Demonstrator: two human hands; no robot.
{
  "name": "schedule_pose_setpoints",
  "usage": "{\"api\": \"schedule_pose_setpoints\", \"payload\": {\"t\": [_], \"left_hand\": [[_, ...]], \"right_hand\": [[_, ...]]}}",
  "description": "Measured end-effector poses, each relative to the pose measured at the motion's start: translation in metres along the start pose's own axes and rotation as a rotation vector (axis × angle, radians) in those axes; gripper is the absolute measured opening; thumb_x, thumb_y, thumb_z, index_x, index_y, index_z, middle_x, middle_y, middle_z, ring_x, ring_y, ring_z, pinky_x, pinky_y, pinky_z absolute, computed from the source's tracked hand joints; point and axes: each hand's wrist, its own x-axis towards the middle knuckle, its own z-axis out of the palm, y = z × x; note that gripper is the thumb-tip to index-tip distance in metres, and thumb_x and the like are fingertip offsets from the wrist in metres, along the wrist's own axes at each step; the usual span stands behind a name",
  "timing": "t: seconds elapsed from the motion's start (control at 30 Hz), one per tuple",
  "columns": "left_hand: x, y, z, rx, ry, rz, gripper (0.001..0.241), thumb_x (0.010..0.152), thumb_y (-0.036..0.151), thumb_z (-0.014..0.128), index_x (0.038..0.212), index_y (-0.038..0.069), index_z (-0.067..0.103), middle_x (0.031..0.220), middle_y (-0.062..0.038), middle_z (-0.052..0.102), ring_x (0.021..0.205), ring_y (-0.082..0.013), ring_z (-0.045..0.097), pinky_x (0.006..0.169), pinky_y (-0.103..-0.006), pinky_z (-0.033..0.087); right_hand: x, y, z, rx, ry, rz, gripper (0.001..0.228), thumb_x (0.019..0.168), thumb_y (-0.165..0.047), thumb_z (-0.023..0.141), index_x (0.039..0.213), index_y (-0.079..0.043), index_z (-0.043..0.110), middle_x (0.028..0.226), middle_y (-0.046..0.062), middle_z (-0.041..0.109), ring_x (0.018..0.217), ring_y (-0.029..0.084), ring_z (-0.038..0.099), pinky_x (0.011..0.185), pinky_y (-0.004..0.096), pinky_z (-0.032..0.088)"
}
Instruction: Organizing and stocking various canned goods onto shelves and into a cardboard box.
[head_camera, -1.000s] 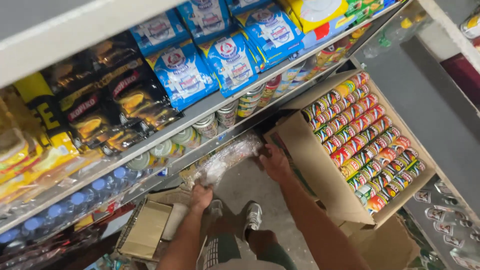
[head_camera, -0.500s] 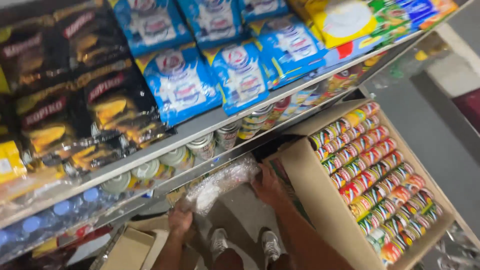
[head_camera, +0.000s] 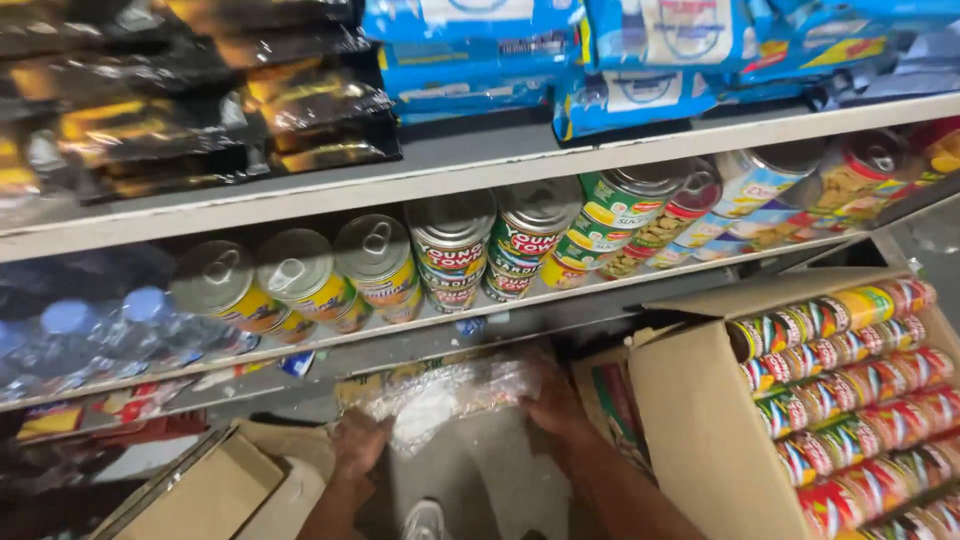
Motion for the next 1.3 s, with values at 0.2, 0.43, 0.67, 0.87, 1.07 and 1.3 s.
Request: {"api": "schedule_pose_setpoints", "payload": {"t": [0.2,0.43,0.67,0.87,1.07,1.3], "left_hand": [[0.035,-0.012,0.006,-0.408,0.043,-0.088,0.098,0.07,0.055,0.077,0.144,-0.001,0.046,0.143,-0.026,0.055,0.134,-0.0419,0.052,0.114,-0.0479,0.041],[0.066,-0.02,0.014,-0.502,0.081,-0.172,0.084,0.072,0.047,0.084,0.134,-0.005,0.058,0.132,-0.025,0.065,0.123,-0.0418,0.059,0.105,-0.0466,0.044],[0.054,-0.004,0.001,-0.705,0.013,-0.3,0.06,0.074,0.034,0.085,0.117,-0.006,0.073,0.118,-0.023,0.074,0.106,-0.0373,0.067,0.093,-0.0465,0.052],[0.032,-0.019,-0.015,-0.925,0.049,-0.241,0.052,0.071,0.026,0.082,0.114,-0.002,0.078,0.117,-0.015,0.076,0.099,-0.0278,0.069,0.089,-0.041,0.054],[-0.041,0.001,-0.072,-0.943,0.042,-0.354,0.07,0.071,0.034,0.08,0.129,-0.001,0.063,0.127,-0.017,0.069,0.106,-0.0316,0.066,0.086,-0.0475,0.055],[-0.1,0.037,-0.153,-0.831,0.016,-0.61,0.091,0.077,0.05,0.078,0.144,-0.001,0.044,0.133,-0.019,0.058,0.116,-0.0394,0.061,0.079,-0.0591,0.056]], "right_hand": [[0.035,0.079,0.058,0.342,-0.013,0.1,0.073,0.074,-0.023,0.084,0.14,-0.01,0.054,0.141,0.012,0.061,0.134,0.029,0.055,0.114,0.04,0.044],[0.056,0.075,0.057,0.605,0.009,0.123,0.092,0.067,-0.018,0.088,0.147,-0.006,0.043,0.136,0.012,0.06,0.125,0.026,0.056,0.108,0.039,0.046],[0.053,0.08,0.054,0.537,-0.053,0.224,0.093,0.067,-0.026,0.092,0.145,-0.003,0.048,0.139,0.013,0.061,0.126,0.023,0.055,0.106,0.035,0.046],[0.045,0.152,0.109,0.746,-0.296,0.521,0.092,0.07,-0.04,0.09,0.143,0.002,0.052,0.138,0.013,0.063,0.121,0.023,0.06,0.102,0.033,0.05],[0.013,0.056,0.018,0.275,-0.342,0.654,0.106,0.068,-0.069,0.076,0.139,0.005,0.053,0.138,0.022,0.06,0.124,0.032,0.058,0.102,0.038,0.047],[-0.012,-0.06,-0.087,-0.178,-0.158,0.657,0.123,0.072,-0.085,0.07,0.152,0.001,0.034,0.151,0.029,0.046,0.139,0.045,0.045,0.113,0.051,0.037]]}}
